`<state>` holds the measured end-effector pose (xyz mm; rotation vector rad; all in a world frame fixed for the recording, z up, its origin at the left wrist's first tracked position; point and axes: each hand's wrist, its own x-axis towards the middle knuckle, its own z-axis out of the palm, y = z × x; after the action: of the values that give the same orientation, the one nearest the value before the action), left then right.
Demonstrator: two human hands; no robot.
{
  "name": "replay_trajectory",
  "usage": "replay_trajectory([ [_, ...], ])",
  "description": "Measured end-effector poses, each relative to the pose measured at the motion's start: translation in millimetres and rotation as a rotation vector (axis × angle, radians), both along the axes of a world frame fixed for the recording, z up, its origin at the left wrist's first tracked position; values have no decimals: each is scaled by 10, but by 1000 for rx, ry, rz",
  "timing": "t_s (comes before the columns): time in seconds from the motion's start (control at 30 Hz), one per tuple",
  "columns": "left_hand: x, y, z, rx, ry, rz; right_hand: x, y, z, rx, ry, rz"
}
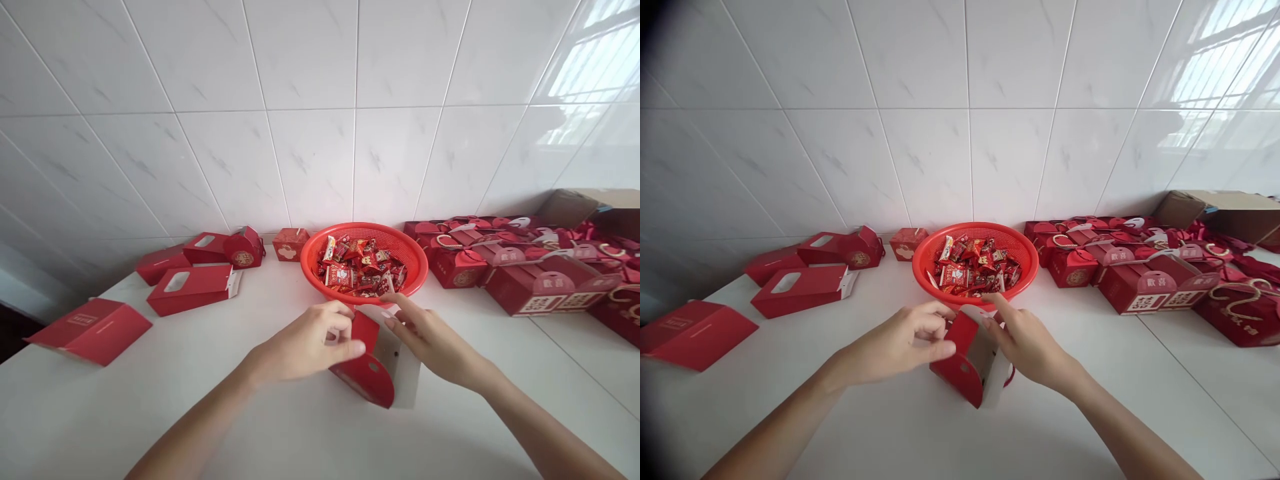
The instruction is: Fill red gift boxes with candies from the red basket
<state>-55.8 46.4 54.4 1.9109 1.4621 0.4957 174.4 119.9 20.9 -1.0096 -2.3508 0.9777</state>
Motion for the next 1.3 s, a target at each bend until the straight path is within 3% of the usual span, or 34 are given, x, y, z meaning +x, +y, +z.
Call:
replay_trajectory([
  [0.2, 21, -63, -38, -56, 119, -142, 24, 11, -147, 72, 83, 58],
  [0.33, 57, -42, -49, -53, 81, -93, 53, 39, -178, 164, 74, 168],
  [0.57, 180, -13, -155, 9, 118, 82, 50, -15, -179, 3, 28, 171],
  [0.7, 169, -11, -84, -46, 148, -2, 73, -24, -172, -1, 17, 258],
  [0.93, -75, 39, 72, -199, 135, -135, 120, 28, -212, -61, -115, 341],
  [1.13, -230, 125, 27, -266, 71, -240, 176, 130, -344, -234, -229, 417],
  [1.3, -301, 297, -49, -284, 133, -222, 176, 200, -398, -270, -225, 362],
])
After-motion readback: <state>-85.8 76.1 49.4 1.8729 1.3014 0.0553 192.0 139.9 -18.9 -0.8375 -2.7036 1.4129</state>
